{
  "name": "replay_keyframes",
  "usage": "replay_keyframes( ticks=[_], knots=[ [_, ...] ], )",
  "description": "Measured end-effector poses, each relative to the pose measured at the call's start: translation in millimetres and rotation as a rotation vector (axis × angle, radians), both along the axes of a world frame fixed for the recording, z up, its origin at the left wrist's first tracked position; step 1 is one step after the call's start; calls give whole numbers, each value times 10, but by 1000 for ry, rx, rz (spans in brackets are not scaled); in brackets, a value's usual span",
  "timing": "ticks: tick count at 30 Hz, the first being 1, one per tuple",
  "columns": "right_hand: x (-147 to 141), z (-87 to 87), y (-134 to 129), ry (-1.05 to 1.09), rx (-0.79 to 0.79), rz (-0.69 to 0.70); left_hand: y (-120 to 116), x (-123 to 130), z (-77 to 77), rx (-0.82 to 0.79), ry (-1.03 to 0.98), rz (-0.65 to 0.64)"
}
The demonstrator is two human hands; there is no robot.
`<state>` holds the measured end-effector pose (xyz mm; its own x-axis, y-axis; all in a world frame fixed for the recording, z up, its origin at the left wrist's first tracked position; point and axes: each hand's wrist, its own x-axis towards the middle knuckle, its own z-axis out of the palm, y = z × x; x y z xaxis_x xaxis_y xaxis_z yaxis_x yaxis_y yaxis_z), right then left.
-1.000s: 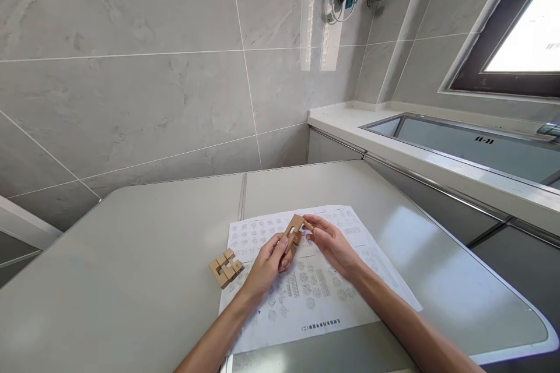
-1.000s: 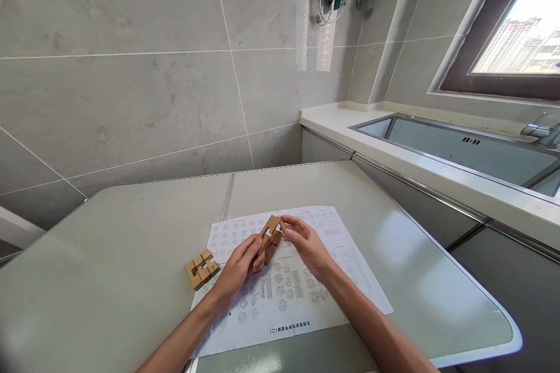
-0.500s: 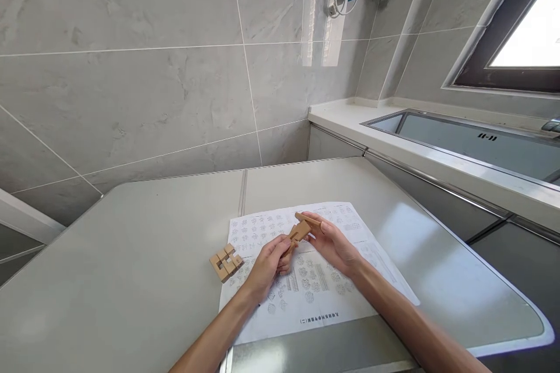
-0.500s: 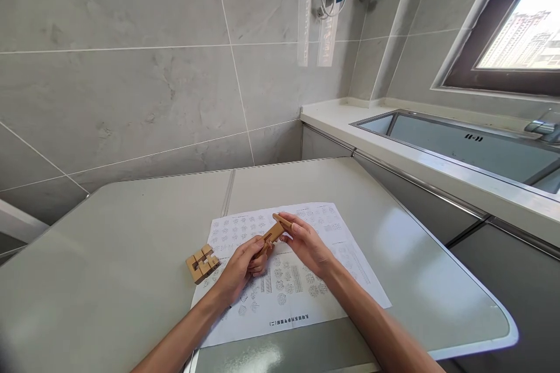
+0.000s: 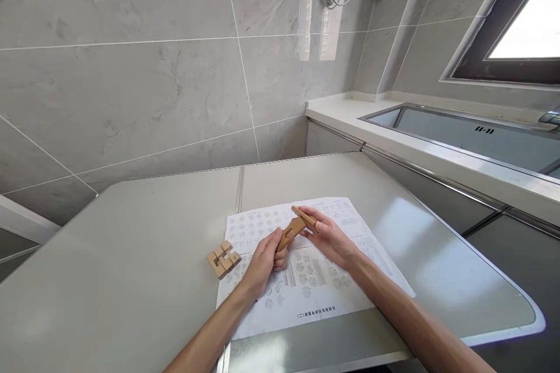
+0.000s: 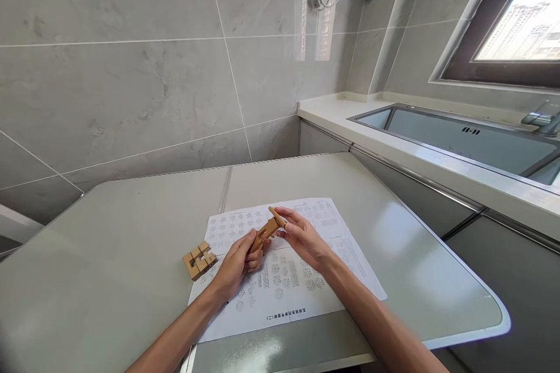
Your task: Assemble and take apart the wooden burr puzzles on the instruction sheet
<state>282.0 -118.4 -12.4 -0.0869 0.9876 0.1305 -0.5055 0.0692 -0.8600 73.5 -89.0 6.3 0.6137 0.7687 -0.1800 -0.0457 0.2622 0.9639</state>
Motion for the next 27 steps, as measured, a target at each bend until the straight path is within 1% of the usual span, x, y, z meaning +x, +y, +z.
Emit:
replay_keyframes(
  ticks=[4,8,11,14,18,22,27],
  knots=[
    [1,-1,4,17,-3,-14,12,1,7,80,65,29],
    [-5,-1,8,29,-15,-33,24,-25,47,239,193,72],
    [-6,-17,10,30,-39,-47,54,-70,71,414,351,138],
    [-4,-44,13,25,-65,-57,90,-132,75,606,555,208],
    [-4,-64,11,18,-81,-54,109,-183,55,789,819,234],
    [-7,-60,6,12,-89,-45,120,-187,21,891,993,216],
    [-10,-28,-2,23,-86,-42,159,-223,7,944,1099,221]
  ],
)
